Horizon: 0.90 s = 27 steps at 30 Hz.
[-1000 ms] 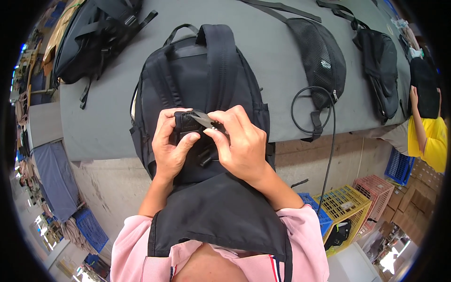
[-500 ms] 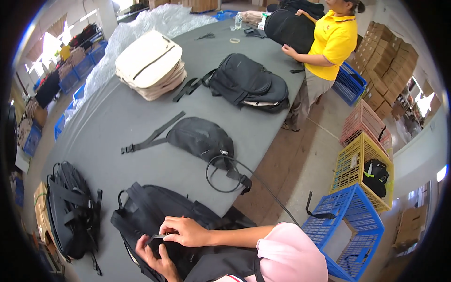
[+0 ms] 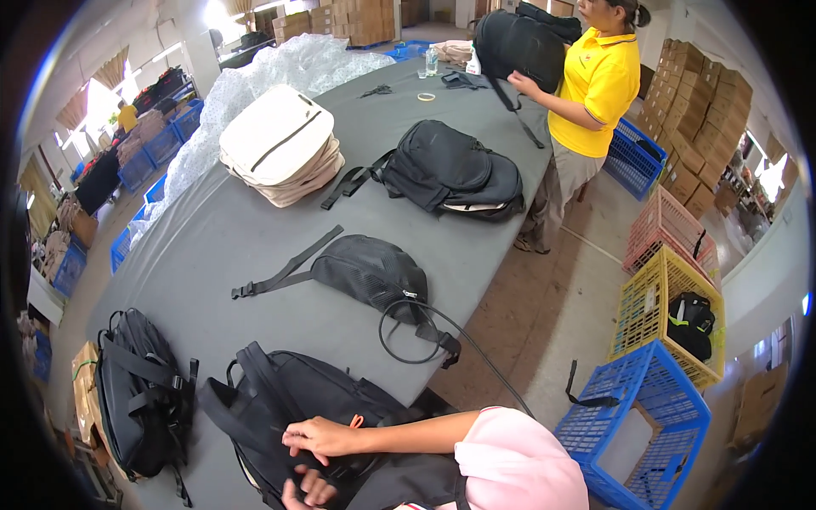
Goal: Trimming loose threads and inspecting backpacks at a manufacturing facility using thread nippers.
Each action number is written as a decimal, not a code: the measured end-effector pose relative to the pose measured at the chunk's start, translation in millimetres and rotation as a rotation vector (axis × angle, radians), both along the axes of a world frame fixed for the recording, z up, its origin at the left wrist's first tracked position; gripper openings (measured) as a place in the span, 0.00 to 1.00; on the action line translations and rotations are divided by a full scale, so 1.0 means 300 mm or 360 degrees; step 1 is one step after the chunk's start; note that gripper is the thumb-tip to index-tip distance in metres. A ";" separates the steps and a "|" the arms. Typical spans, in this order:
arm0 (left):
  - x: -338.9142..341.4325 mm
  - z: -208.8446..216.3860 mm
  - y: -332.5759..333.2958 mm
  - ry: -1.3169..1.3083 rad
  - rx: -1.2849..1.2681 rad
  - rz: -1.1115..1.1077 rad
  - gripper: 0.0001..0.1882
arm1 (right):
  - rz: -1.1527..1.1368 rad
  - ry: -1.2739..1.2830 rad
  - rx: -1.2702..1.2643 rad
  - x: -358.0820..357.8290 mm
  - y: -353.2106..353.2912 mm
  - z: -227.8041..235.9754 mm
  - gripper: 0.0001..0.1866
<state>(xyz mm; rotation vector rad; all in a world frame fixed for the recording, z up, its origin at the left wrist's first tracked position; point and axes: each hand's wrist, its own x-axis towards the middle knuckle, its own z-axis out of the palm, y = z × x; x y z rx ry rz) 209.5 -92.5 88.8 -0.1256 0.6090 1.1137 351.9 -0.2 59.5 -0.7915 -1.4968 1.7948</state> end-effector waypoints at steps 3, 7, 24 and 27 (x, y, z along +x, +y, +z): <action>0.045 -0.006 -0.027 -0.0091 -0.0030 -0.0310 0.12 | 0.0219 0.0000 -0.0353 0.004 0.007 0.023 0.18; 0.016 -0.083 -0.067 0.0149 0.0128 -0.0604 0.14 | 0.0524 0.0499 -0.0937 0.030 0.007 0.016 0.24; 0.080 0.140 0.038 0.3062 0.1864 -0.0151 0.12 | 0.0232 0.0421 -0.0624 -0.056 0.064 0.008 0.12; 0.050 0.112 0.074 0.2864 0.1806 -0.0087 0.16 | 0.0164 0.0376 -0.0772 -0.031 0.058 -0.015 0.13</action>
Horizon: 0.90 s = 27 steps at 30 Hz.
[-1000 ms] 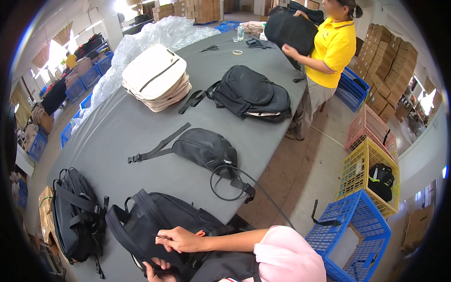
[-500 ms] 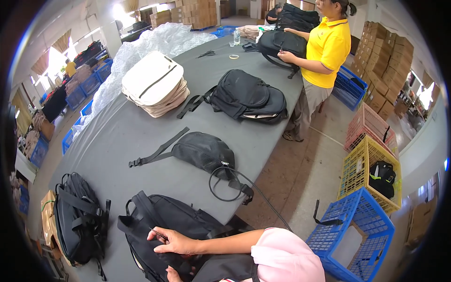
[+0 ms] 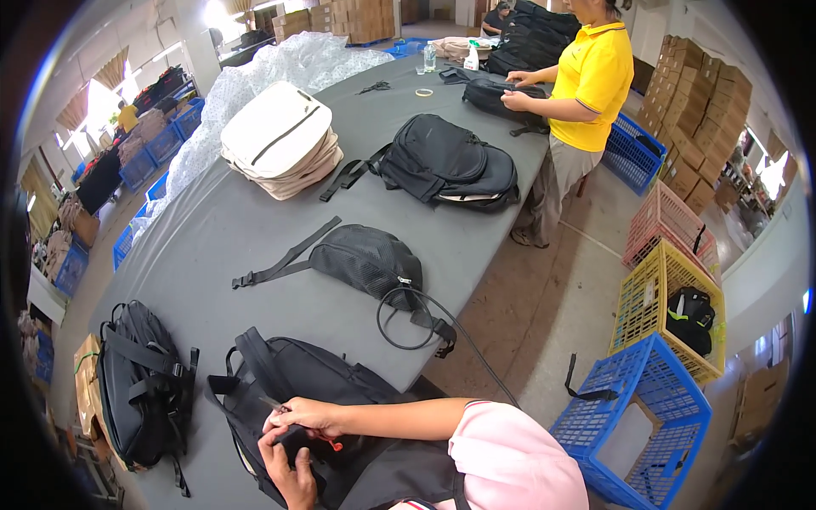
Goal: Trimming loose threads and inspecting backpacks at a manufacturing facility using thread nippers.
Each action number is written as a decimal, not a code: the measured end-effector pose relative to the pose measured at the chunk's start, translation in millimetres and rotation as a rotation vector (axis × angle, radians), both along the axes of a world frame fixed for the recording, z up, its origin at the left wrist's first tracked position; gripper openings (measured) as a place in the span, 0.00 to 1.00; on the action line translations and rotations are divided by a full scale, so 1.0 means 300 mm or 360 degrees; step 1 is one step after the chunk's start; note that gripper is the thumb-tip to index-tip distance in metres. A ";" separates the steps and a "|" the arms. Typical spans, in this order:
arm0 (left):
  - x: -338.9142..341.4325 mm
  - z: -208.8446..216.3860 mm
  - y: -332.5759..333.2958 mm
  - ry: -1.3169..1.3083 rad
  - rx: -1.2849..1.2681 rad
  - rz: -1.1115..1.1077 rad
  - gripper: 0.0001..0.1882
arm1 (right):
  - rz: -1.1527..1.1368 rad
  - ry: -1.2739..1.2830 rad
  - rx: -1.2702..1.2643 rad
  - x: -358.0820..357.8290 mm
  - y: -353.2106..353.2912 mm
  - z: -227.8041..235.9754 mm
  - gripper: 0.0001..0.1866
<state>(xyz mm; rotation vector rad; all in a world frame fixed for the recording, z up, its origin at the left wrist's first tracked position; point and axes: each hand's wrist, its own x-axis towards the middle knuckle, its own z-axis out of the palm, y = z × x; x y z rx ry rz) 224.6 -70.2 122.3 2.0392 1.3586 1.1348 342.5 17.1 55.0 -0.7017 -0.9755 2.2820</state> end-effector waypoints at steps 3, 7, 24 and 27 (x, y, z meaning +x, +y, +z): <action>-0.034 -0.018 0.006 -0.0198 -0.0141 0.0172 0.16 | -0.0338 -0.0242 0.0460 0.062 -0.042 0.097 0.15; -0.035 -0.030 0.003 -0.0547 -0.0326 0.0174 0.17 | -0.0842 -0.0402 0.1638 0.025 -0.089 0.128 0.09; -0.071 -0.102 0.053 -0.1494 -0.0891 0.0176 0.20 | -0.0601 -0.1001 0.1394 0.063 -0.031 0.113 0.07; -0.114 -0.129 0.014 -0.1402 -0.0838 0.0166 0.22 | -0.0456 -0.1078 0.1634 0.045 -0.072 0.129 0.13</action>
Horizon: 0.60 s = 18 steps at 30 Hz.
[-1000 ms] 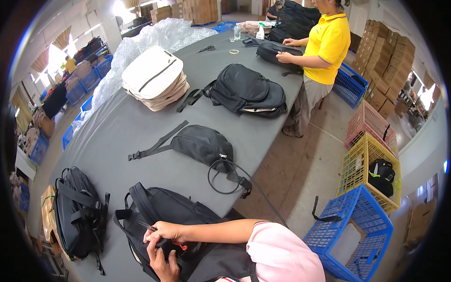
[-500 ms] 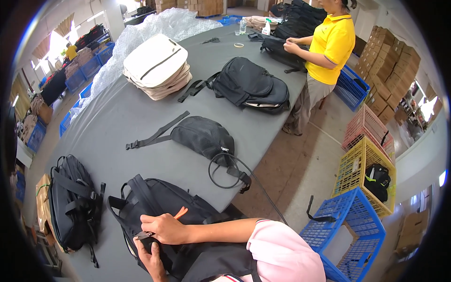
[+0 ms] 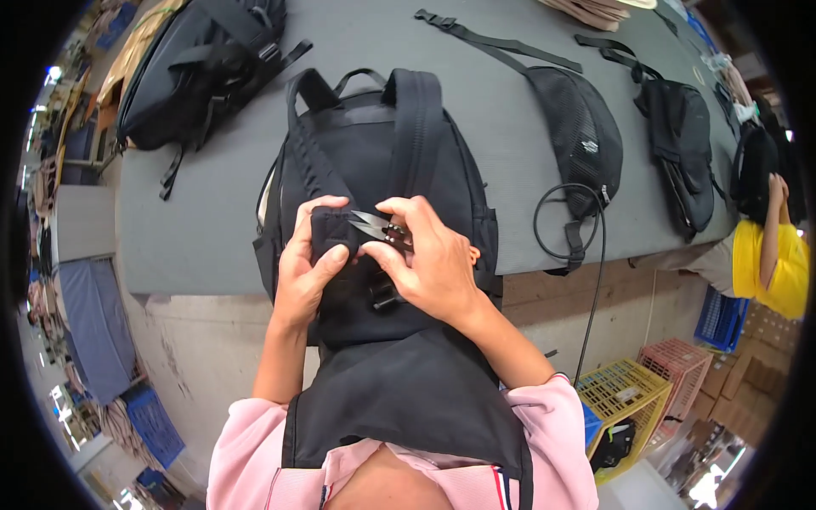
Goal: Trimming loose threads and inspecting backpacks at a manufacturing facility using thread nippers.
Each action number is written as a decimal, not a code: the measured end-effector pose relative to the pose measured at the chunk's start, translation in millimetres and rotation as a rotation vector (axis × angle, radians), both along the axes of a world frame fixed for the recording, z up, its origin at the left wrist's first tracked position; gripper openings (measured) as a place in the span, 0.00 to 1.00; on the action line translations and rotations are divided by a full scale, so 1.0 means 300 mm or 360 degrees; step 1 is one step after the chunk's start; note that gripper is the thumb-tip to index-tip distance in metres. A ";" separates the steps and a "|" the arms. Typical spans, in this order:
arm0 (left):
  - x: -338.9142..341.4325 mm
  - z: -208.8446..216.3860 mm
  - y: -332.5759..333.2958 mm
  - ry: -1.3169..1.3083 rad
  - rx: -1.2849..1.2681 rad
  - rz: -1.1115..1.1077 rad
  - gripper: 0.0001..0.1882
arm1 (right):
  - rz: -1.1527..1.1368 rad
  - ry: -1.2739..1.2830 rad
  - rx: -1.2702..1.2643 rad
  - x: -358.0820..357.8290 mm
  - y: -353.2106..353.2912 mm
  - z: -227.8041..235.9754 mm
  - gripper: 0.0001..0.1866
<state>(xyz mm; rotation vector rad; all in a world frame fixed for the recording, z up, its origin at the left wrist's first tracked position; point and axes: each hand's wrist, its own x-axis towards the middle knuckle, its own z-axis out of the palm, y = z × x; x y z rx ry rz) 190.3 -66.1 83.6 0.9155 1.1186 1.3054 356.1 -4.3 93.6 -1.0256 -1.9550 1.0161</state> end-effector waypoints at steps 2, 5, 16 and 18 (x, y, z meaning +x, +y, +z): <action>-0.005 -0.008 -0.013 -0.0028 -0.0022 0.0039 0.22 | 0.0008 0.0002 0.0151 -0.001 -0.005 -0.006 0.15; 0.005 -0.015 -0.019 -0.0067 -0.0017 0.0118 0.26 | 0.0028 -0.0021 0.0302 0.000 0.004 -0.017 0.14; 0.007 -0.024 -0.017 -0.0032 0.0038 0.0016 0.27 | -0.0015 -0.0208 0.0797 -0.011 0.015 -0.038 0.13; 0.004 -0.022 -0.023 -0.0046 0.0011 0.0014 0.28 | -0.0019 -0.0198 0.0844 -0.007 0.011 -0.040 0.13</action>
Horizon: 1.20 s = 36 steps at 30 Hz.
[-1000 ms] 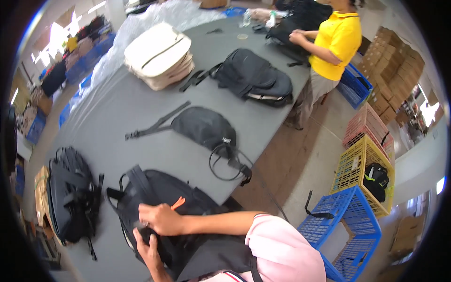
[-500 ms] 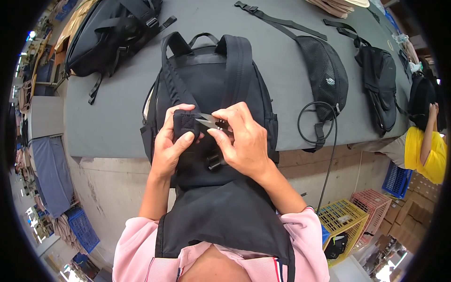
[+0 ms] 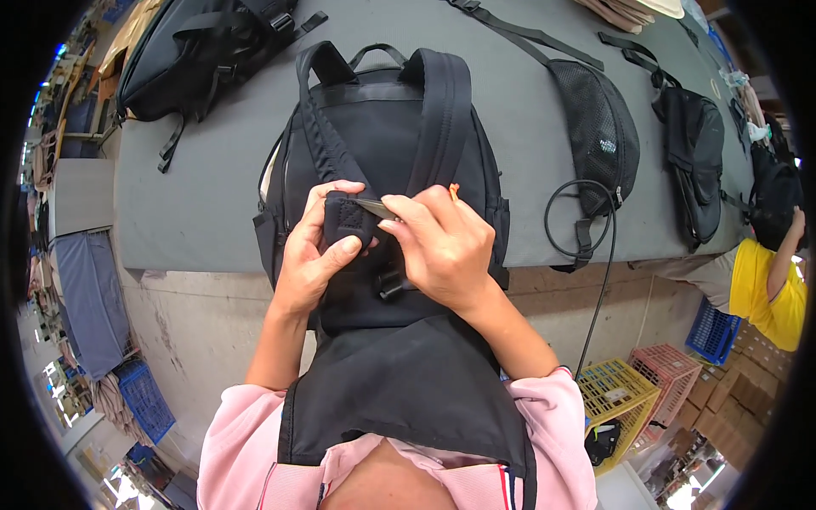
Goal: Trimming loose threads and inspecting backpacks at a manufacturing facility using thread nippers.
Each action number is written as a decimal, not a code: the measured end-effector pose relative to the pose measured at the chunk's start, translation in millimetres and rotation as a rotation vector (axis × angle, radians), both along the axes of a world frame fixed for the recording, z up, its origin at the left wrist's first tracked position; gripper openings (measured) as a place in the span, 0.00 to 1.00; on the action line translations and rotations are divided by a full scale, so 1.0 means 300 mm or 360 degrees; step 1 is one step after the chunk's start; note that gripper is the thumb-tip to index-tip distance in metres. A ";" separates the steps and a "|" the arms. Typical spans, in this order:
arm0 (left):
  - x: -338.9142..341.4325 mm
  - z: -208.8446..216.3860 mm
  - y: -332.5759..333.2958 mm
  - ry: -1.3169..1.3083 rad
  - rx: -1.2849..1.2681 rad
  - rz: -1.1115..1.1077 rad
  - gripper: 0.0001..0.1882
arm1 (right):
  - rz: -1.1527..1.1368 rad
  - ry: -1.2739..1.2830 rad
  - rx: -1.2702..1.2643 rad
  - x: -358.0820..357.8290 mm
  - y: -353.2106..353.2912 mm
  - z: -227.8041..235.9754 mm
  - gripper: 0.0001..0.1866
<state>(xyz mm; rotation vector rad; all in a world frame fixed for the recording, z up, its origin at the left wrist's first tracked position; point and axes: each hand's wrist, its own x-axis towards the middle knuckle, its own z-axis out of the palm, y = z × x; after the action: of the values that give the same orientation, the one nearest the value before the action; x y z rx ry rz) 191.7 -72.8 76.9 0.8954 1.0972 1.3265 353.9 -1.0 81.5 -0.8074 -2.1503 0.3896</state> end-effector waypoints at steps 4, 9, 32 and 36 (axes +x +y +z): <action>-0.007 0.001 0.004 -0.0053 -0.0001 -0.0039 0.21 | 0.0000 0.0199 -0.0226 0.006 0.004 0.002 0.12; -0.004 0.004 -0.002 -0.0040 -0.0008 -0.0032 0.22 | 0.0041 -0.0016 -0.0166 -0.007 0.003 0.014 0.12; -0.138 -0.063 0.230 -0.0540 -0.0216 0.0093 0.14 | 0.0300 0.0300 -0.1386 -0.131 -0.054 -0.090 0.12; -0.146 -0.083 0.228 -0.0483 -0.0199 0.0120 0.14 | 0.0415 0.0599 -0.1936 -0.153 -0.075 -0.095 0.12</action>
<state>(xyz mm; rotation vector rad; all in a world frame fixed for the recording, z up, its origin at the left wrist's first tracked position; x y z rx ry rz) 147.7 -4.4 52.0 0.5439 0.9706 1.3870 307.9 -23.5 52.9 -0.9393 -1.5072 1.9093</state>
